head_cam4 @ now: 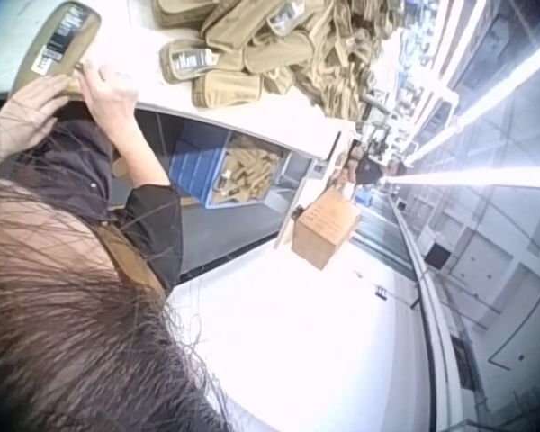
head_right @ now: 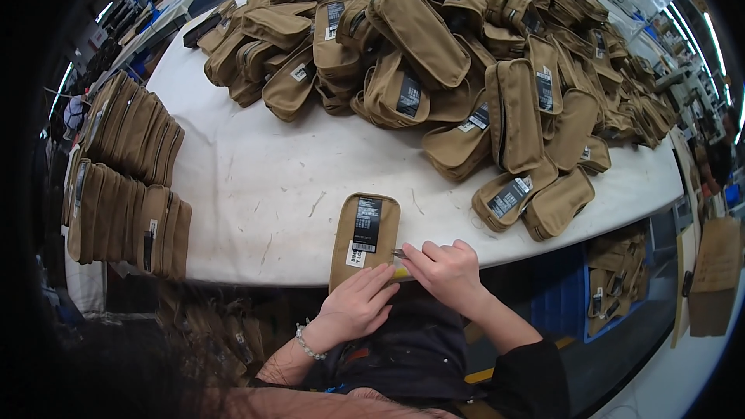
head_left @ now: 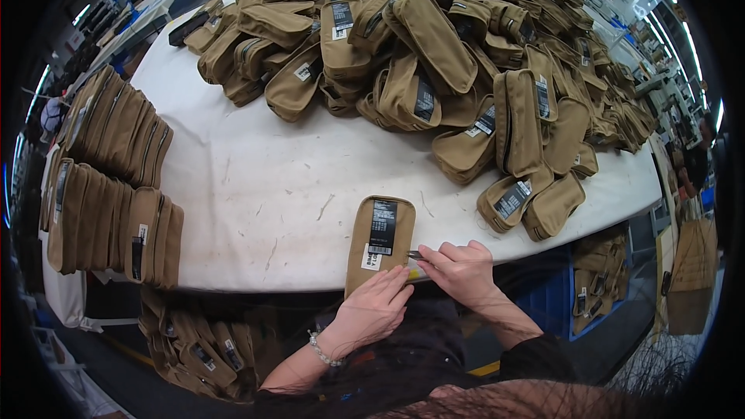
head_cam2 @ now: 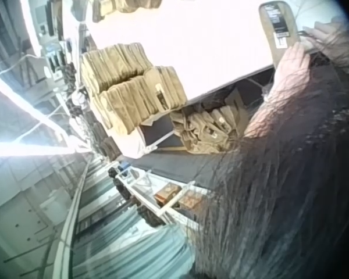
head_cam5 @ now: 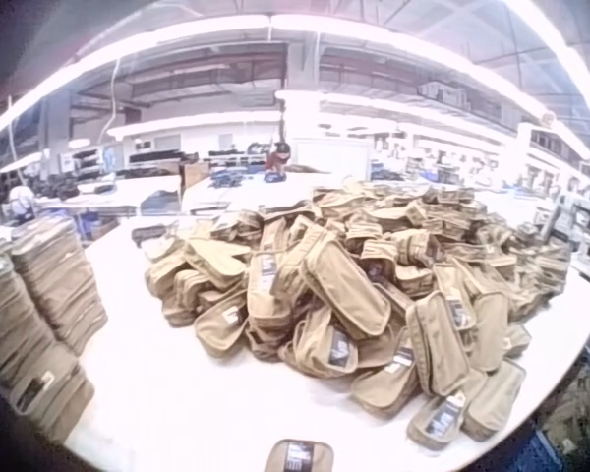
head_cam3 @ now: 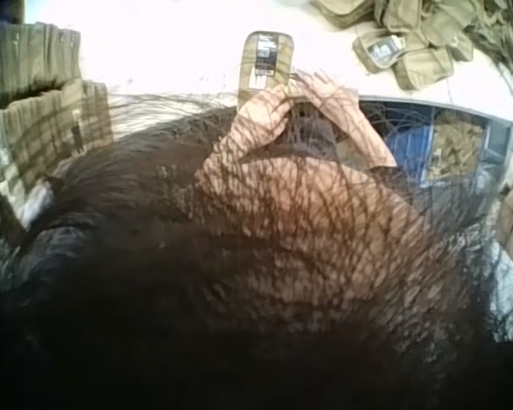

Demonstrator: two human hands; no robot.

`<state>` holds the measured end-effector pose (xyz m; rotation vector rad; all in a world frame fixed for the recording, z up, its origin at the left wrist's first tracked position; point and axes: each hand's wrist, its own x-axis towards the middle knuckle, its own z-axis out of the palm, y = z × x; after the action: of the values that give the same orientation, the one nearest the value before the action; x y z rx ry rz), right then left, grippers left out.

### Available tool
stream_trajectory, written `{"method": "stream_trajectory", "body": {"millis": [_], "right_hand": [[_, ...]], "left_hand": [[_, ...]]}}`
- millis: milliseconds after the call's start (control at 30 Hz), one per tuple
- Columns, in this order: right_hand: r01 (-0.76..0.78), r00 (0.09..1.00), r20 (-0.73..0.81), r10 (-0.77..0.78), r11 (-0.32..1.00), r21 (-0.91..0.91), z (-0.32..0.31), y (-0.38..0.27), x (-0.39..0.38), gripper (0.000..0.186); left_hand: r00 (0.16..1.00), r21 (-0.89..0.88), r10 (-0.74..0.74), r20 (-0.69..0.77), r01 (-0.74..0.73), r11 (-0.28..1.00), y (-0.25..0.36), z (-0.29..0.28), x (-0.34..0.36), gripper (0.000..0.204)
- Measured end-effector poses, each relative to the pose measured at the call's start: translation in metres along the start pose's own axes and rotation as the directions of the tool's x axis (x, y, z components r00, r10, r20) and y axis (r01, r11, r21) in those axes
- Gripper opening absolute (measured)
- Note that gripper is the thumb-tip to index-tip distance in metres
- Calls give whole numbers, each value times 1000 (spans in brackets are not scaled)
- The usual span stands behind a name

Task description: Using a small clipper tool to trim excess threads and finish brown textile pouches at a workshop table.

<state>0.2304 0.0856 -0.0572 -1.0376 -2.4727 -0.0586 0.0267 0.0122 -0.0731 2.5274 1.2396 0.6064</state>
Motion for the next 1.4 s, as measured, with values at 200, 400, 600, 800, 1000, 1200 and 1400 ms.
{"method": "stream_trajectory", "body": {"millis": [200, 400, 600, 800, 1000, 1200, 1400], "right_hand": [[48, 999, -2, -48, 998, 29, 6, 8, 2, 20], [67, 997, -41, -64, 994, 90, 14, 14, 3, 20], [44, 999, -39, -38, 986, 162, 16, 16, 3, 20], [41, 997, -73, -28, 982, 186, 23, 18, 3, 20], [84, 994, -77, -72, 981, 177, 31, 23, 1, 19], [114, 988, -124, -90, 973, 202, 39, 26, 0, 17], [39, 995, -101, -14, 967, 250, 27, 33, 2, 19]], "left_hand": [[999, -40, 13, -38, -14, 999, -3, 2, -2, 34], [998, -59, 30, -64, -33, 998, -3, -1, 2, 32], [997, -81, 30, -74, -36, 996, -3, 0, 1, 31], [995, -89, 39, -90, -47, 995, -3, 0, 2, 30], [995, -98, 40, -88, -49, 994, -3, -1, 2, 27], [994, -121, 22, -104, -35, 992, -4, 2, 0, 27], [992, -127, 24, -121, -39, 991, -5, 5, -3, 27]]}}
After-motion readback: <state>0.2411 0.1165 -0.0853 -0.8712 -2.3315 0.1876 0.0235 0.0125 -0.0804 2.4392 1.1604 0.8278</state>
